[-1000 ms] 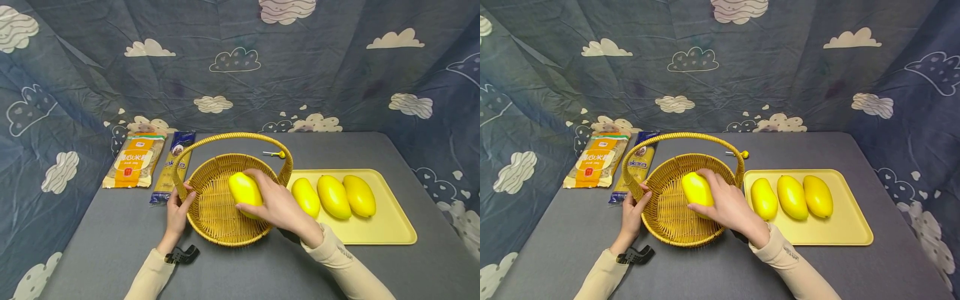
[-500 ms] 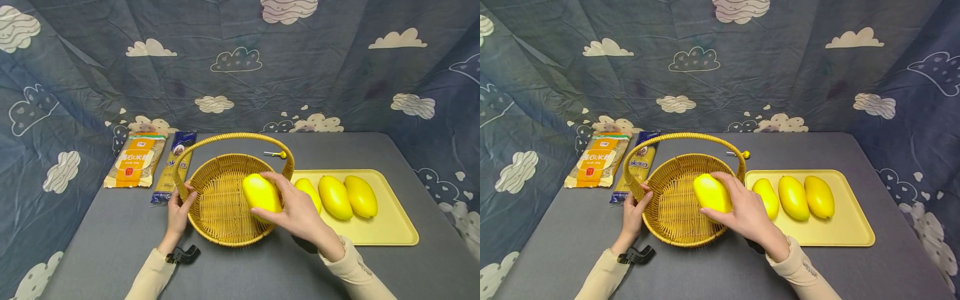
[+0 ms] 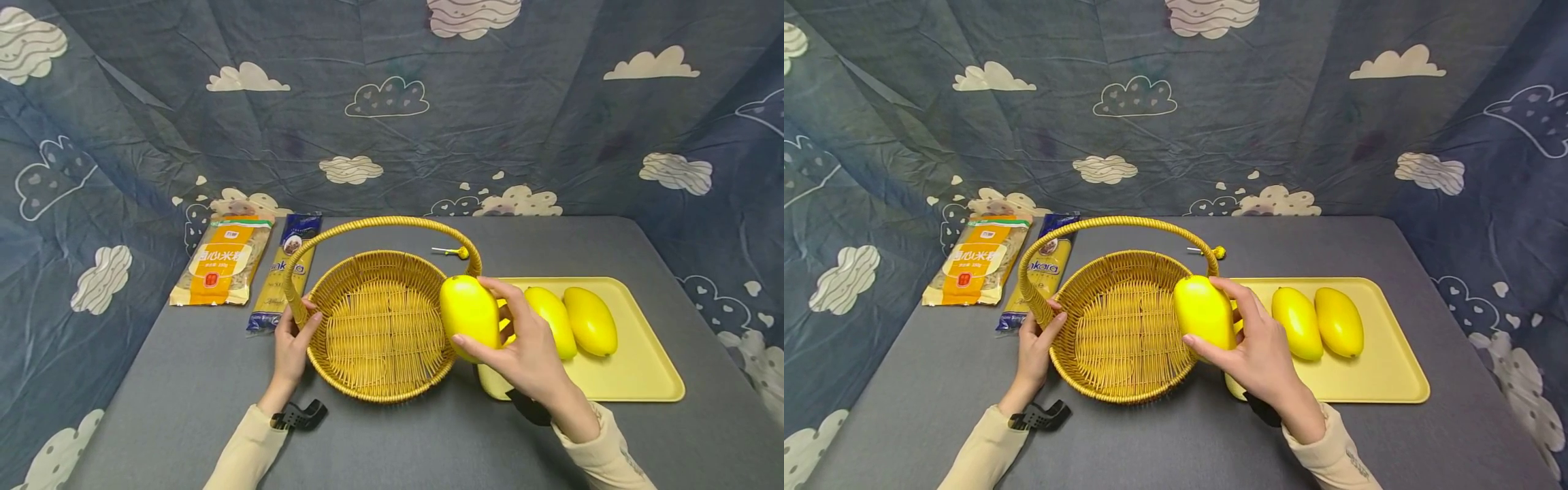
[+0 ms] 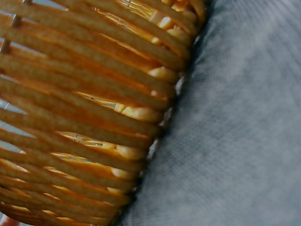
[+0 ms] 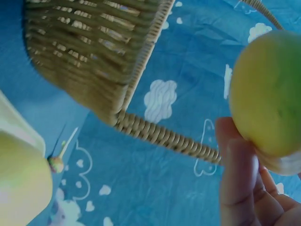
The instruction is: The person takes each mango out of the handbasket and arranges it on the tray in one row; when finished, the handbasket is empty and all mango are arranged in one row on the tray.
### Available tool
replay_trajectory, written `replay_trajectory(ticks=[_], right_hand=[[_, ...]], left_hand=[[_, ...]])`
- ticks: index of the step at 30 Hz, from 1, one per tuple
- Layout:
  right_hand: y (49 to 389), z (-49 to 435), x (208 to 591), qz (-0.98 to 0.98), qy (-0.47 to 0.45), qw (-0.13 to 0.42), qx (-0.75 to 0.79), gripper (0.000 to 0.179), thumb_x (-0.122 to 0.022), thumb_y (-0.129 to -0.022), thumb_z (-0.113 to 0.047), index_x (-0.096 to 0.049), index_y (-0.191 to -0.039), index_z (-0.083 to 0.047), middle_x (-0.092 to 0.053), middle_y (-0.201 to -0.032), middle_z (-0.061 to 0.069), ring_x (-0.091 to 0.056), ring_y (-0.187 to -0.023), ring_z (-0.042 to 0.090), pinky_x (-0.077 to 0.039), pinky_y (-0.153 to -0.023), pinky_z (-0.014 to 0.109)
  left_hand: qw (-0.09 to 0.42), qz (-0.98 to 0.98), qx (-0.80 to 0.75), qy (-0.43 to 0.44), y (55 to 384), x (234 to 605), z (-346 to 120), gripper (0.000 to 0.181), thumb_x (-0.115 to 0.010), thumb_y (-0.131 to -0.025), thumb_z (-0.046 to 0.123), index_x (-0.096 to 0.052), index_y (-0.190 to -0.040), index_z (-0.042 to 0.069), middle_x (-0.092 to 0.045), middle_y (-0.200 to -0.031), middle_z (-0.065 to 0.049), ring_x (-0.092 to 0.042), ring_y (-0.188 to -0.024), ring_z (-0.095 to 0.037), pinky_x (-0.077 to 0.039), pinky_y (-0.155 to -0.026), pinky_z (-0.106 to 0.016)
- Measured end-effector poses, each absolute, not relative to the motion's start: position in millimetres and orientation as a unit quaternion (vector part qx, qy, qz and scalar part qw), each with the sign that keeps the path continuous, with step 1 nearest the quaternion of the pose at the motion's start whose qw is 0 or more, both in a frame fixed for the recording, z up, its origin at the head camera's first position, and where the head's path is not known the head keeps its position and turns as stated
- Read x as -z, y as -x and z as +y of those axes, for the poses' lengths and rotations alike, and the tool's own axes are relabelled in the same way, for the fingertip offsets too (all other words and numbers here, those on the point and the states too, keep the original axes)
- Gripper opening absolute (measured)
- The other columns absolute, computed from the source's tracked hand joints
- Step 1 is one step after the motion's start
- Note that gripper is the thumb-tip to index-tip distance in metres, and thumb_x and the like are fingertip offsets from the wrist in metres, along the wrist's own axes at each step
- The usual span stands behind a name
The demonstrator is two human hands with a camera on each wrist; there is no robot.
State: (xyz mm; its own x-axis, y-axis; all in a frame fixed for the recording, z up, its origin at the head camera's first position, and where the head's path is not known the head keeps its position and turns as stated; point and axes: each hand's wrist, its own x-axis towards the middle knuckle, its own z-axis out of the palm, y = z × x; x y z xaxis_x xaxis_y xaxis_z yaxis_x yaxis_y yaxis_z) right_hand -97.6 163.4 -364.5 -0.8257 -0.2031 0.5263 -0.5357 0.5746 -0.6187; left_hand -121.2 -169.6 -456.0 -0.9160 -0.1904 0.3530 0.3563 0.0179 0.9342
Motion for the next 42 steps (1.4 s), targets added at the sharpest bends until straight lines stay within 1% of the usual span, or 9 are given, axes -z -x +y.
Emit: replay_trajectory(ticks=[5,12,14,19,23,26,30,37,42], right_hand=[[96.8,174.2,366.7,-0.855,-0.200,0.234,-0.418,0.088,-0.089,-0.058,-0.008,-0.046,-0.135,-0.011,-0.056,-0.111,0.005,-0.050,-0.069,0.012,-0.044,-0.054,0.022],[96.8,190.1,369.2,-0.841,-0.170,0.260,-0.444,0.091,-0.086,-0.057,0.006,-0.045,-0.136,-0.008,-0.051,-0.123,0.001,-0.051,-0.069,0.007,-0.040,-0.056,0.020],[97.5,195.9,370.6,-0.840,-0.160,0.271,-0.441,0.091,-0.086,-0.057,0.007,-0.045,-0.136,-0.007,-0.050,-0.124,-0.001,-0.053,-0.070,0.005,-0.040,-0.056,0.017],[100.2,211.1,374.5,-0.840,-0.125,0.300,-0.434,0.087,-0.084,-0.058,0.007,-0.046,-0.135,-0.007,-0.048,-0.122,-0.006,-0.053,-0.075,0.003,-0.040,-0.058,0.015],[103.5,223.7,376.4,-0.838,-0.085,0.318,-0.435,0.083,-0.082,-0.062,0.006,-0.047,-0.136,-0.008,-0.045,-0.120,-0.012,-0.050,-0.074,0.005,-0.038,-0.059,0.017],[105.6,233.6,377.1,-0.841,-0.045,0.322,-0.433,0.080,-0.080,-0.067,0.002,-0.046,-0.138,-0.012,-0.040,-0.118,-0.017,-0.047,-0.073,0.007,-0.037,-0.061,0.019],[109.4,247.7,378.0,-0.844,0.005,0.327,-0.425,0.075,-0.078,-0.073,-0.004,-0.045,-0.139,-0.018,-0.035,-0.116,-0.021,-0.045,-0.074,0.008,-0.037,-0.063,0.019],[119.8,276.2,385.0,-0.838,0.050,0.348,-0.416,0.073,-0.078,-0.074,-0.009,-0.046,-0.138,-0.019,-0.036,-0.117,-0.022,-0.047,-0.080,0.003,-0.036,-0.063,0.016],[127.2,295.0,392.3,-0.840,0.080,0.354,-0.403,0.071,-0.078,-0.075,-0.013,-0.047,-0.139,-0.023,-0.036,-0.113,-0.024,-0.041,-0.080,0.001,-0.033,-0.066,0.017]], left_hand=[[0.199,-0.692,0.692,0.061,118.9,450.3,-168.1,0.019,-0.055,-0.089,-0.009,-0.050,-0.106,-0.015,-0.047,-0.127,-0.034,-0.043,-0.119,-0.035,-0.036,-0.093,-0.023],[0.203,-0.685,0.697,0.059,128.6,472.8,-174.9,0.018,-0.058,-0.090,-0.005,-0.053,-0.106,-0.010,-0.050,-0.130,-0.024,-0.044,-0.122,-0.026,-0.034,-0.097,-0.026],[0.202,-0.688,0.695,0.061,126.1,466.7,-173.2,0.018,-0.057,-0.090,-0.005,-0.051,-0.106,-0.011,-0.049,-0.129,-0.027,-0.043,-0.122,-0.030,-0.034,-0.096,-0.026],[0.190,-0.694,0.692,0.062,117.6,445.2,-167.3,0.019,-0.054,-0.090,-0.009,-0.049,-0.107,-0.015,-0.045,-0.130,-0.033,-0.041,-0.123,-0.040,-0.035,-0.096,-0.025],[0.190,-0.694,0.692,0.062,117.4,444.2,-166.7,0.019,-0.054,-0.090,-0.009,-0.048,-0.107,-0.015,-0.044,-0.130,-0.035,-0.040,-0.123,-0.041,-0.035,-0.096,-0.025],[0.190,-0.694,0.692,0.062,118.4,447.4,-167.8,0.019,-0.054,-0.090,-0.009,-0.048,-0.107,-0.015,-0.045,-0.130,-0.034,-0.041,-0.123,-0.040,-0.036,-0.095,-0.025],[0.188,-0.689,0.697,0.061,124.0,461.2,-172.2,0.019,-0.055,-0.090,-0.008,-0.050,-0.108,-0.012,-0.047,-0.131,-0.029,-0.042,-0.123,-0.034,-0.036,-0.095,-0.026],[0.196,-0.684,0.700,0.060,128.3,473.2,-174.8,0.020,-0.059,-0.090,-0.002,-0.052,-0.108,-0.009,-0.050,-0.131,-0.023,-0.044,-0.122,-0.027,-0.036,-0.094,-0.027],[0.202,-0.682,0.700,0.064,129.2,473.7,-174.7,0.020,-0.059,-0.090,-0.001,-0.052,-0.107,-0.009,-0.050,-0.131,-0.023,-0.044,-0.124,-0.026,-0.035,-0.096,-0.027]])
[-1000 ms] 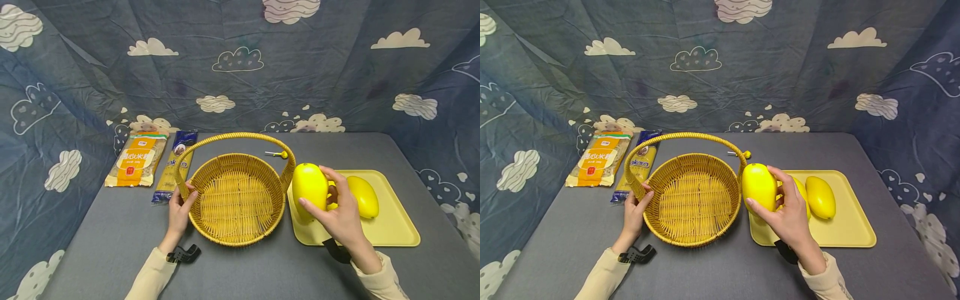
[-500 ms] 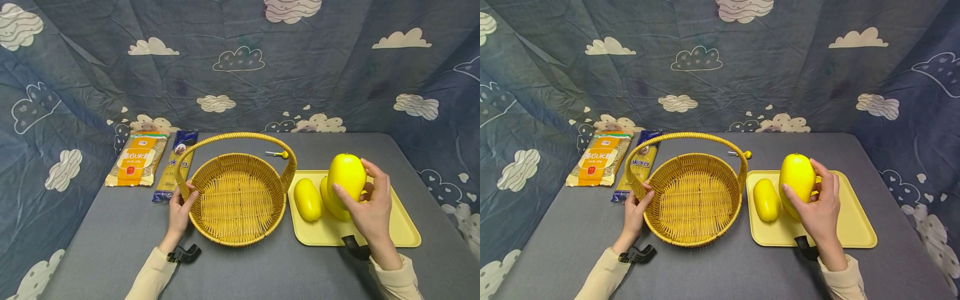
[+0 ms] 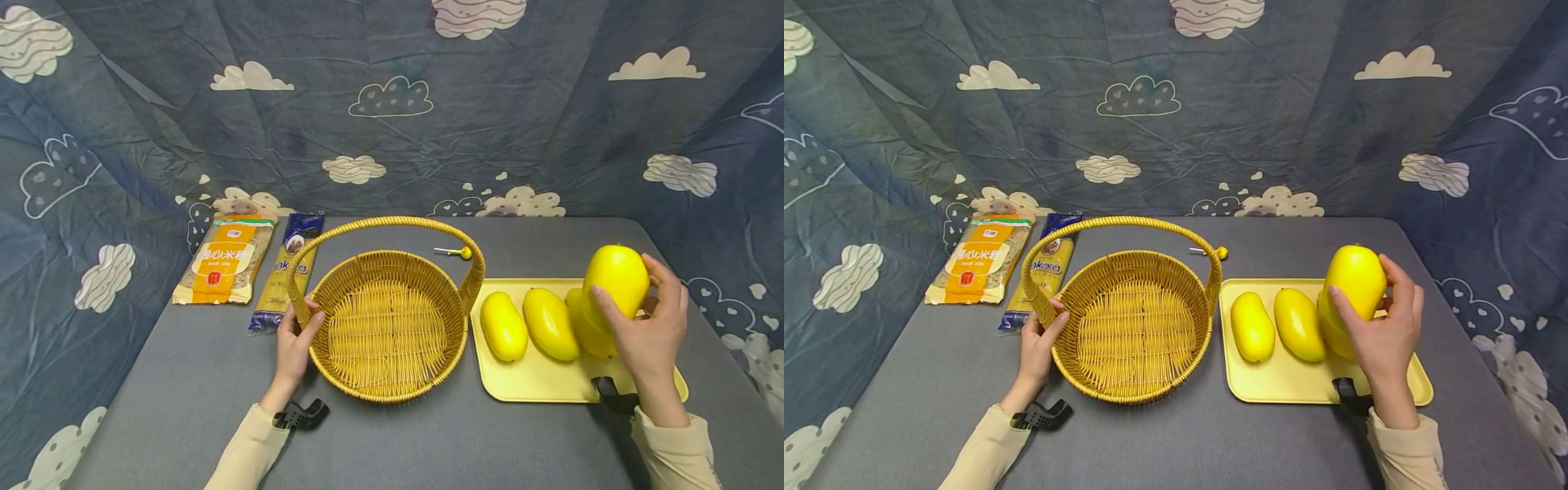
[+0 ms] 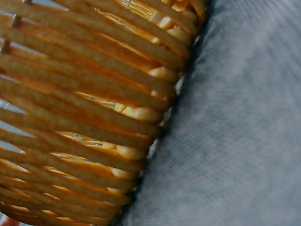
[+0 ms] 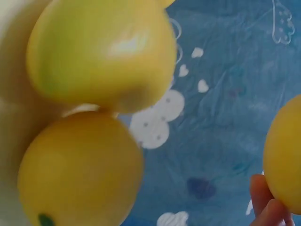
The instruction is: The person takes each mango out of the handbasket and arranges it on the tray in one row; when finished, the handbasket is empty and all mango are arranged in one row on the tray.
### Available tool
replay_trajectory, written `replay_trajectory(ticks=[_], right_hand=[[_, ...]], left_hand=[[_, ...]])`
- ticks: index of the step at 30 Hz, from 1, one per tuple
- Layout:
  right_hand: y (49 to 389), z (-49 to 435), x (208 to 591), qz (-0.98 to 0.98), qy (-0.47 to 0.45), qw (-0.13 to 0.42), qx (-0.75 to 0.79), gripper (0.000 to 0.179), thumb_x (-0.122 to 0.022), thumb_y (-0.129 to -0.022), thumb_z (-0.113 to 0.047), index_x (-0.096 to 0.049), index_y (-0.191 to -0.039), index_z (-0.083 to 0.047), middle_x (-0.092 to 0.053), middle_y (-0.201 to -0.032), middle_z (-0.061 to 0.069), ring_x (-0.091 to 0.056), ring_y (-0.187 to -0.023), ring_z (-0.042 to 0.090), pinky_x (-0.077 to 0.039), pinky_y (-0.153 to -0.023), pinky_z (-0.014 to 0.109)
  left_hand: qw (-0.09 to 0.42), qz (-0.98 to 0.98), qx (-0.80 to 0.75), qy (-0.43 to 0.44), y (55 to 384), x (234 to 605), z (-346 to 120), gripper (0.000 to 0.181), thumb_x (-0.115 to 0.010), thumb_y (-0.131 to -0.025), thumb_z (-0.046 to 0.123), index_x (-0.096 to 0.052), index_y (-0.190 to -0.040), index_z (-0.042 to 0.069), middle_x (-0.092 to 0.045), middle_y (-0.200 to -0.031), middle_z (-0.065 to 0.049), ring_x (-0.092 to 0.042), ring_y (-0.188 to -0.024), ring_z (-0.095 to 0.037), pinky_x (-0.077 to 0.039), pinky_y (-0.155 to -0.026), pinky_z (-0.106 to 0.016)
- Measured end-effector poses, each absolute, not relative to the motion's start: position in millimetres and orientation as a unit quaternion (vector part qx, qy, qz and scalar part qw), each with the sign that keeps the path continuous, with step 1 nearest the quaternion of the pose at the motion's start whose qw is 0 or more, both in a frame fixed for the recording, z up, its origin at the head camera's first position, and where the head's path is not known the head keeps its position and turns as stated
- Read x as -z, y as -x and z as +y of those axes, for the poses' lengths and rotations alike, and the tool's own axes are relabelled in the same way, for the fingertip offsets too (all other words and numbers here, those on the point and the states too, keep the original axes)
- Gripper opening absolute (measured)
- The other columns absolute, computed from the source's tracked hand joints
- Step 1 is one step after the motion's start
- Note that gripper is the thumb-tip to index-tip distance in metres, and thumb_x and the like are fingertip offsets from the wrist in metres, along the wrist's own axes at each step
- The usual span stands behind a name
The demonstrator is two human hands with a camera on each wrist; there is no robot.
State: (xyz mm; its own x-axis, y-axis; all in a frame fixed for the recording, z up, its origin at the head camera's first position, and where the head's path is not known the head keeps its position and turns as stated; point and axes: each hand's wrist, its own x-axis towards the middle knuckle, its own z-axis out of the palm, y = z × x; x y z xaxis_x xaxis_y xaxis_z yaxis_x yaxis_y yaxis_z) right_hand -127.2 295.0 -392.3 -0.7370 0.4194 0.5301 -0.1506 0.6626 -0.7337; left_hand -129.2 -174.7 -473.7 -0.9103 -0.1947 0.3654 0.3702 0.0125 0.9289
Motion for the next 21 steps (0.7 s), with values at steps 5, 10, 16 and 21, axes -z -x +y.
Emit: replay_trajectory(ticks=[5,10,16,21], right_hand=[[132.5,310.2,398.6,-0.840,0.104,0.363,-0.389,0.069,-0.078,-0.076,-0.019,-0.049,-0.137,-0.028,-0.039,-0.113,-0.027,-0.038,-0.093,-0.003,-0.028,-0.072,0.018],[134.2,326.0,402.0,-0.848,0.150,0.359,-0.360,0.067,-0.078,-0.076,-0.026,-0.048,-0.136,-0.029,-0.041,-0.111,-0.025,-0.038,-0.081,-0.006,-0.027,-0.070,0.018],[137.3,343.1,403.5,-0.871,0.217,0.291,-0.330,0.068,-0.071,-0.081,-0.039,-0.041,-0.141,-0.025,-0.050,-0.120,0.001,-0.032,-0.070,-0.006,-0.026,-0.067,0.030],[139.0,353.4,406.3,-0.889,0.231,0.235,-0.318,0.070,-0.069,-0.083,-0.040,-0.039,-0.143,-0.019,-0.049,-0.132,0.013,-0.032,-0.070,-0.002,-0.028,-0.066,0.039]], left_hand=[[0.202,-0.681,0.701,0.064,129.2,473.1,-174.8,0.019,-0.059,-0.090,-0.001,-0.052,-0.106,-0.009,-0.050,-0.131,-0.023,-0.044,-0.123,-0.028,-0.035,-0.097,-0.027],[0.208,-0.677,0.702,0.066,129.7,471.8,-173.7,0.018,-0.059,-0.089,-0.003,-0.053,-0.105,-0.010,-0.051,-0.130,-0.025,-0.044,-0.123,-0.032,-0.036,-0.097,-0.027],[0.207,-0.679,0.702,0.064,129.5,471.2,-173.2,0.018,-0.058,-0.089,-0.005,-0.052,-0.105,-0.011,-0.050,-0.131,-0.025,-0.043,-0.124,-0.032,-0.035,-0.098,-0.027],[0.204,-0.680,0.701,0.065,129.3,471.2,-173.6,0.019,-0.058,-0.090,-0.006,-0.052,-0.107,-0.011,-0.048,-0.133,-0.025,-0.042,-0.126,-0.033,-0.034,-0.099,-0.026]])
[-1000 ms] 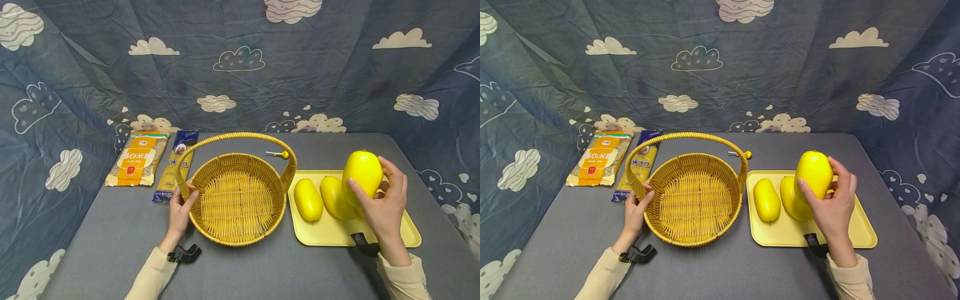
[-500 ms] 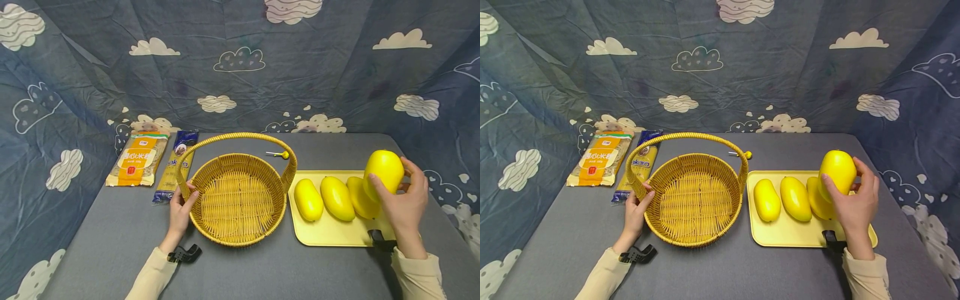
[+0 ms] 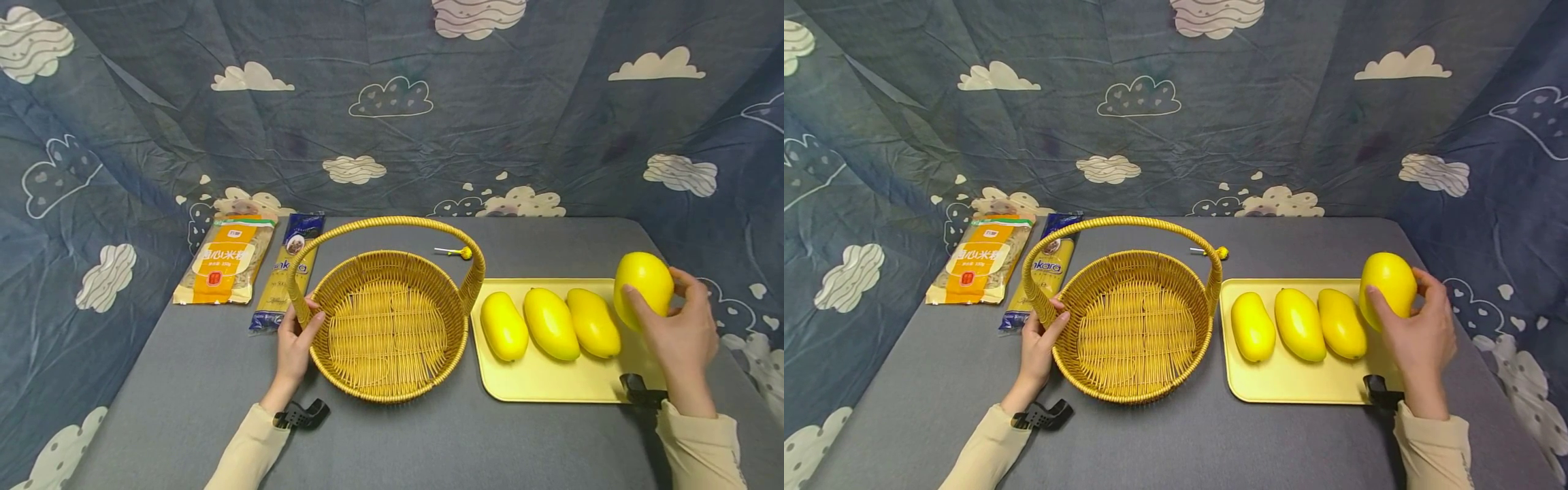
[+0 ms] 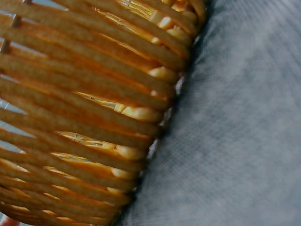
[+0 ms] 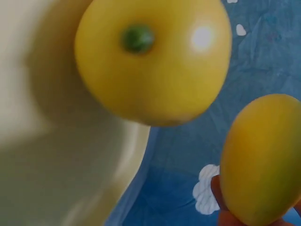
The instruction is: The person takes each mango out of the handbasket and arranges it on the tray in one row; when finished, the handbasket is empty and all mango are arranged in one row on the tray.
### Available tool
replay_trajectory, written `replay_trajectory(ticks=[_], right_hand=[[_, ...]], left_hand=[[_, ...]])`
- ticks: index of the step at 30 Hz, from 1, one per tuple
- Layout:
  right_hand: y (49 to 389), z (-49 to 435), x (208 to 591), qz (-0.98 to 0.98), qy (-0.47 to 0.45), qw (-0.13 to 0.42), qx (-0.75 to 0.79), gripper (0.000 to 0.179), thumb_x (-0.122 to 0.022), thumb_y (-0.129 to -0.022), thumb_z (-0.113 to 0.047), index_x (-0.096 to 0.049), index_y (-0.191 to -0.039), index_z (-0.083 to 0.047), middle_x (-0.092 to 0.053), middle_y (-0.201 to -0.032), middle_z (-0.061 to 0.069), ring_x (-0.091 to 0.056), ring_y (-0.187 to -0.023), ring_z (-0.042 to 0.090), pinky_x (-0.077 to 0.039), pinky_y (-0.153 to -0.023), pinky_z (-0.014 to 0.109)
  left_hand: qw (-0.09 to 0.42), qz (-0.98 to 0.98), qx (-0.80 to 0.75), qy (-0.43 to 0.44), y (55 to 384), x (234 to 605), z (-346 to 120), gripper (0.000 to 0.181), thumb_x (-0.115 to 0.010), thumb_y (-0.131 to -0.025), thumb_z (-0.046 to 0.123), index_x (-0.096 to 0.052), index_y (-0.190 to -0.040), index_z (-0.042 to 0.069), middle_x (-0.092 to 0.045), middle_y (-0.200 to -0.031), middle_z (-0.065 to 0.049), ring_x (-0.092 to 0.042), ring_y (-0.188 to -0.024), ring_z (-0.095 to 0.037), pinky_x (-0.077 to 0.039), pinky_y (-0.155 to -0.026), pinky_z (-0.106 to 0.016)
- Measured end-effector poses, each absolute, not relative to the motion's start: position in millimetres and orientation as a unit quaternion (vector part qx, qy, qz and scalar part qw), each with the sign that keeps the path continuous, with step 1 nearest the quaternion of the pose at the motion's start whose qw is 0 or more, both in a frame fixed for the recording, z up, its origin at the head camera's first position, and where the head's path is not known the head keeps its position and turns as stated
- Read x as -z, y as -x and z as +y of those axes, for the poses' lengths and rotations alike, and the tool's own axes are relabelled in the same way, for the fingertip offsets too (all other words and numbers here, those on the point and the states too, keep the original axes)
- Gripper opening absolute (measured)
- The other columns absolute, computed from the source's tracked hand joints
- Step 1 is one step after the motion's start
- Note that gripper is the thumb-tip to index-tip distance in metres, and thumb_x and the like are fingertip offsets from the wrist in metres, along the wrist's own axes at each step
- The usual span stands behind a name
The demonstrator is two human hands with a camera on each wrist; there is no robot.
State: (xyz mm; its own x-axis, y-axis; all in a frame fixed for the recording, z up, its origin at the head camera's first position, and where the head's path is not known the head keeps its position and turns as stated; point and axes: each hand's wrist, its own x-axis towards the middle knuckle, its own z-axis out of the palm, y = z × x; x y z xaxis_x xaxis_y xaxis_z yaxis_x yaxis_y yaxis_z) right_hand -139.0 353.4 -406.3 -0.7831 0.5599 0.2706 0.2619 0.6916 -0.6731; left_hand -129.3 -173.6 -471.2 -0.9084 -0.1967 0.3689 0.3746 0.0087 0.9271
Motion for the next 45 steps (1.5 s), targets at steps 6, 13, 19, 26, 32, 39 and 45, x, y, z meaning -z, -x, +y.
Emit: replay_trajectory(ticks=[6,13,19,26,32,39,45], right_hand=[[139.6,361.3,412.4,-0.903,0.222,0.197,-0.310,0.072,-0.066,-0.086,-0.040,-0.035,-0.145,-0.014,-0.048,-0.133,0.018,-0.041,-0.078,0.016,-0.029,-0.066,0.043],[138.0,366.8,419.0,-0.915,0.212,0.151,-0.309,0.076,-0.062,-0.089,-0.040,-0.029,-0.147,-0.005,-0.042,-0.134,0.028,-0.043,-0.104,0.043,-0.028,-0.069,0.050],[138.5,372.1,420.8,-0.923,0.210,0.113,-0.302,0.080,-0.061,-0.089,-0.043,-0.024,-0.147,-0.002,-0.037,-0.137,0.031,-0.039,-0.111,0.049,-0.029,-0.075,0.058],[139.0,377.5,421.5,-0.932,0.198,0.081,-0.293,0.083,-0.059,-0.090,-0.046,-0.022,-0.147,0.000,-0.033,-0.139,0.033,-0.035,-0.116,0.053,-0.028,-0.080,0.065],[138.5,380.9,425.2,-0.938,0.187,0.058,-0.285,0.084,-0.057,-0.090,-0.048,-0.021,-0.147,0.002,-0.033,-0.137,0.036,-0.035,-0.115,0.055,-0.029,-0.080,0.065],[138.0,384.7,430.8,-0.940,0.188,0.035,-0.284,0.087,-0.055,-0.091,-0.051,-0.017,-0.147,0.003,-0.030,-0.138,0.037,-0.033,-0.115,0.058,-0.028,-0.081,0.066],[138.9,388.4,433.5,-0.942,0.185,0.025,-0.280,0.087,-0.053,-0.091,-0.051,-0.016,-0.146,0.005,-0.029,-0.137,0.039,-0.032,-0.114,0.059,-0.029,-0.082,0.066]], left_hand=[[0.204,-0.679,0.702,0.063,129.6,473.6,-173.9,0.018,-0.058,-0.089,-0.005,-0.052,-0.106,-0.011,-0.050,-0.132,-0.024,-0.042,-0.126,-0.031,-0.034,-0.100,-0.026],[0.202,-0.680,0.702,0.063,127.5,469.5,-172.7,0.019,-0.057,-0.089,-0.006,-0.051,-0.106,-0.013,-0.049,-0.132,-0.026,-0.042,-0.125,-0.032,-0.034,-0.099,-0.026],[0.199,-0.684,0.699,0.061,124.0,462.2,-170.7,0.019,-0.056,-0.089,-0.008,-0.050,-0.106,-0.015,-0.048,-0.132,-0.028,-0.041,-0.125,-0.034,-0.034,-0.099,-0.025],[0.198,-0.682,0.702,0.058,127.7,471.5,-173.8,0.017,-0.058,-0.090,-0.005,-0.052,-0.106,-0.010,-0.050,-0.132,-0.023,-0.043,-0.125,-0.028,-0.034,-0.100,-0.027],[0.192,-0.687,0.698,0.054,121.2,454.5,-169.2,0.018,-0.055,-0.089,-0.010,-0.050,-0.105,-0.015,-0.047,-0.132,-0.030,-0.040,-0.125,-0.037,-0.034,-0.098,-0.024],[0.195,-0.682,0.703,0.053,126.5,465.8,-172.4,0.018,-0.056,-0.089,-0.009,-0.051,-0.106,-0.013,-0.049,-0.131,-0.027,-0.041,-0.126,-0.032,-0.033,-0.100,-0.026],[0.209,-0.680,0.700,0.064,128.7,471.3,-173.2,0.018,-0.058,-0.090,-0.004,-0.052,-0.105,-0.011,-0.050,-0.130,-0.026,-0.043,-0.125,-0.030,-0.033,-0.100,-0.027]])
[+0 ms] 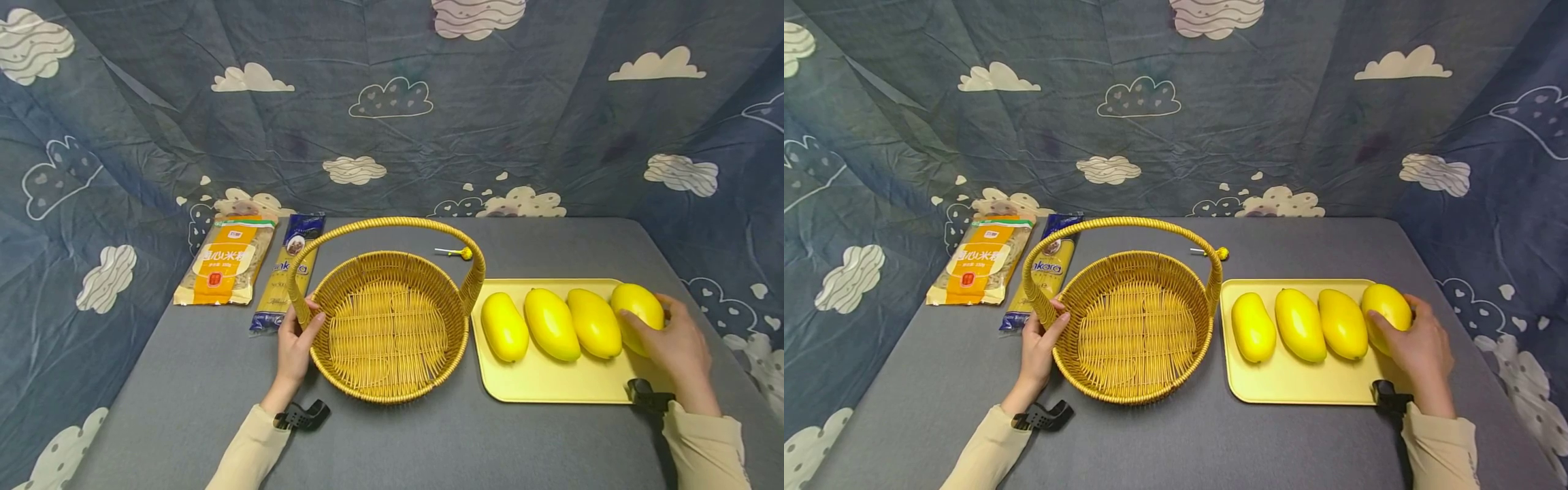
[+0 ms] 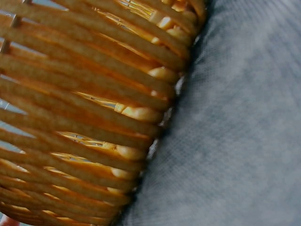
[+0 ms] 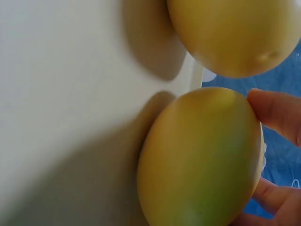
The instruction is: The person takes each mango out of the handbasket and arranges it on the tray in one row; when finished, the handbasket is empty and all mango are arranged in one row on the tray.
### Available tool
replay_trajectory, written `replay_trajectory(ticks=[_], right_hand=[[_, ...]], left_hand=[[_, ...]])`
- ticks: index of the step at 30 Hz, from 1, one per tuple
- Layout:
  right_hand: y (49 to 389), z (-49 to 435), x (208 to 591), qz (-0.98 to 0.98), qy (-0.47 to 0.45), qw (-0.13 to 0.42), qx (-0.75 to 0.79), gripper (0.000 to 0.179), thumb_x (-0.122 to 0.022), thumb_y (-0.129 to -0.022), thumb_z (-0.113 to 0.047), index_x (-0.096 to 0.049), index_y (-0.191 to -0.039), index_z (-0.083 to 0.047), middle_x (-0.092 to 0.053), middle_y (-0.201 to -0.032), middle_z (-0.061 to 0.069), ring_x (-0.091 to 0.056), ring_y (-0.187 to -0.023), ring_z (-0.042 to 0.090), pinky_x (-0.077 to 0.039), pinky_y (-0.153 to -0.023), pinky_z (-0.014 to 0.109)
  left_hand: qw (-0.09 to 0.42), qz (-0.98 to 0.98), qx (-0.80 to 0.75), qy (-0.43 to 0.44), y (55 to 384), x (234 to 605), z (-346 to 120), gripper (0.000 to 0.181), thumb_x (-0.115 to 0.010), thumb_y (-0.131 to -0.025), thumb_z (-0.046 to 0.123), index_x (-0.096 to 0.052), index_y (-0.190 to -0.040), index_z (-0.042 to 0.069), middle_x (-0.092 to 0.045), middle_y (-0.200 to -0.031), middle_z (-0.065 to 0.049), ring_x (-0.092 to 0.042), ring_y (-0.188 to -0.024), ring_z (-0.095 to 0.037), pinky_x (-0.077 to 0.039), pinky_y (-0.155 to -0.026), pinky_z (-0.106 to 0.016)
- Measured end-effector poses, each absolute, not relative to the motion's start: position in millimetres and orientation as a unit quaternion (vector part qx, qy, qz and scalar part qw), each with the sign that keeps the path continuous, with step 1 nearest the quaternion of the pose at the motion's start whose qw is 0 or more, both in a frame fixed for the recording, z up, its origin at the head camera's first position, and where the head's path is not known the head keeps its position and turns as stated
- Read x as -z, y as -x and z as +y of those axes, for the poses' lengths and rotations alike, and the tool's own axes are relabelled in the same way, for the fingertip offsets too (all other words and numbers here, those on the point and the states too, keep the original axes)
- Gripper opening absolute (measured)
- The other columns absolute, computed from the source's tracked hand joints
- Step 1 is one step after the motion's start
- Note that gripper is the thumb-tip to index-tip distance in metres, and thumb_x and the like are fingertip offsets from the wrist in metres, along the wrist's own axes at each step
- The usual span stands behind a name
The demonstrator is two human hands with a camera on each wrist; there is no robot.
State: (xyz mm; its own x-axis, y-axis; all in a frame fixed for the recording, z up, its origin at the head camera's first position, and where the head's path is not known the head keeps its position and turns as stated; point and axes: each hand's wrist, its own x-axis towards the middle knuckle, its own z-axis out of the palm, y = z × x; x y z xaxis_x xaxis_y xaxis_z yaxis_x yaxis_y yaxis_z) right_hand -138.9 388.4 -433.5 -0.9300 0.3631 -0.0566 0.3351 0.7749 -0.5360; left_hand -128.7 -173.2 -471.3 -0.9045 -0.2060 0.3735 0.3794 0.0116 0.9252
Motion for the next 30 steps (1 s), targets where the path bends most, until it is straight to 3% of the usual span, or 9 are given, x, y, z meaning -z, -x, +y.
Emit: replay_trajectory(ticks=[30], right_hand=[[142.0,400.2,432.0,-0.947,0.149,-0.019,-0.284,0.084,-0.041,-0.097,-0.050,-0.007,-0.145,0.011,-0.019,-0.139,0.043,-0.023,-0.118,0.064,-0.023,-0.091,0.070]], left_hand=[[0.201,-0.681,0.701,0.060,128.5,471.2,-173.7,0.019,-0.057,-0.090,-0.005,-0.052,-0.107,-0.012,-0.049,-0.131,-0.025,-0.041,-0.126,-0.029,-0.034,-0.098,-0.026]])
